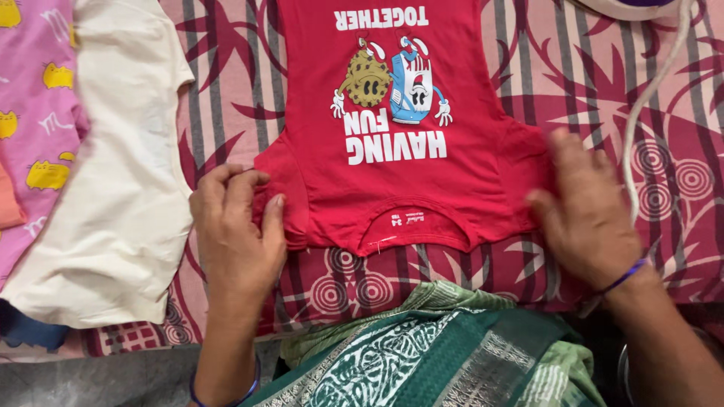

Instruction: The person irons a red t-shirt with a graphic print on a patterned bedsheet. They use a purple and white electric iron to smooth the front and back of the shirt, adjusting the fabric with their hands and flipping the garment to treat different sections.

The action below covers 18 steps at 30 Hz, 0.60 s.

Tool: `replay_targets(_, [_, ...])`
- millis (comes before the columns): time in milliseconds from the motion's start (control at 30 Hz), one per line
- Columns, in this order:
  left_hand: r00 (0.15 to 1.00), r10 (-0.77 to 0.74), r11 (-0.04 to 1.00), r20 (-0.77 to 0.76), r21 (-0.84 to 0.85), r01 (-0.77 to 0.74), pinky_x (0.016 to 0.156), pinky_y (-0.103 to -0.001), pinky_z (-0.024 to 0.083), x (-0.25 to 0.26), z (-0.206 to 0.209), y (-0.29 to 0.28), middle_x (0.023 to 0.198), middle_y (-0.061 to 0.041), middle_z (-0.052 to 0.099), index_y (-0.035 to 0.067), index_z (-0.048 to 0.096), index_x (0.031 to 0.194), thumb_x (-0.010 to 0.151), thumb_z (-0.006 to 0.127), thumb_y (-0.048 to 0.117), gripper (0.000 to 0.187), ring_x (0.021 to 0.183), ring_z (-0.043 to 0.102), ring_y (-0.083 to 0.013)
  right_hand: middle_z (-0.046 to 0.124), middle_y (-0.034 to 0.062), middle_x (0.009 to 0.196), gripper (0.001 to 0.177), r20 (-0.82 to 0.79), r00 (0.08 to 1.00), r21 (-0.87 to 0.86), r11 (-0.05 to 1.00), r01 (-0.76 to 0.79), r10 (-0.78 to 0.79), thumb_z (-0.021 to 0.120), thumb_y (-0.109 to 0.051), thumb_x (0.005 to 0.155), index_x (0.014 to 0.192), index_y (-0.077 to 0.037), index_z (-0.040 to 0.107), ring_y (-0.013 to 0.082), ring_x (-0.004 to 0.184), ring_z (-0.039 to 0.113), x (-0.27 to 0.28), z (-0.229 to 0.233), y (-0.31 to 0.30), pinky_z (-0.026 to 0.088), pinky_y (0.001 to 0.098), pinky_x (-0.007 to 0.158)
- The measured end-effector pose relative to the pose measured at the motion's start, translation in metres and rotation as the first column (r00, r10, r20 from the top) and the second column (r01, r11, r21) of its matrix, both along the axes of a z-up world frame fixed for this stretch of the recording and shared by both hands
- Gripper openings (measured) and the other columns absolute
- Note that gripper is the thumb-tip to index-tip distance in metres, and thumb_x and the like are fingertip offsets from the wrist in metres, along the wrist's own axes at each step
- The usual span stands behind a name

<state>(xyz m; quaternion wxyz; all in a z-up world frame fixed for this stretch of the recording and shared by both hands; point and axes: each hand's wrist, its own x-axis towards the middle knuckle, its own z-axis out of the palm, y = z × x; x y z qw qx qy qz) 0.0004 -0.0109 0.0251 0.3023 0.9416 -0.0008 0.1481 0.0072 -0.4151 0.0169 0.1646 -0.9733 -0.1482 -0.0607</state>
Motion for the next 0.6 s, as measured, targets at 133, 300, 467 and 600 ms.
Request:
replay_targets(133, [0.958,-0.285,0.948,0.032,-0.138,0.286,0.107,-0.046,0.047,0.007,0.0,-0.038,0.123,-0.015,0.065,0.002,0.068,0.109,0.092,0.078,0.015,0.024,0.121,0.061,-0.0343,0.064,0.0234,0.135,0.042,-0.087,0.971,0.082,0.969,0.232,-0.225,0.064,-0.014,0.107,0.146,0.0,0.059,0.0367,0.123,0.062,0.019,0.015,-0.017,0.052,0.0492,0.109])
replay_targets(300, [0.698,-0.713,0.699,0.063,-0.012,0.715,0.125,-0.051,0.024,0.001,-0.013,-0.115,0.147,-0.02,0.057,-0.001,0.061,0.136,0.087,0.076,0.034,0.062,0.145,0.045,-0.0356,0.065,0.0227,0.104,0.026,-0.127,0.978,0.063,0.983,0.174,-0.165,0.075,-0.018,0.097,0.117,-0.001,0.073,0.0373,0.098,0.066,0.048,0.008,-0.011,0.053,0.0439,0.085])
replay_targets(467, [0.524,-0.851,0.519,-0.028,0.109,0.848,0.129,-0.052,0.018,-0.001,-0.031,-0.159,0.151,-0.016,0.054,0.0,0.057,0.139,0.084,0.075,0.042,0.071,0.149,0.041,-0.0303,0.066,0.0183,0.099,0.016,0.059,0.986,-0.027,0.987,0.158,-0.156,0.077,-0.014,0.1,0.103,0.0,0.071,0.0365,0.098,0.065,0.052,-0.002,-0.008,0.054,0.0461,0.087])
replay_targets(600, [0.51,-0.853,0.492,-0.113,0.156,0.857,0.13,-0.052,0.018,0.005,-0.031,-0.166,0.152,-0.015,0.052,0.002,0.055,0.141,0.087,0.072,0.047,0.072,0.15,0.039,-0.0312,0.062,0.0194,0.11,0.017,-0.09,0.949,0.008,0.952,0.305,-0.303,0.071,-0.018,0.099,0.107,-0.003,0.068,0.0326,0.087,0.066,0.074,0.023,-0.022,0.054,0.0453,0.077])
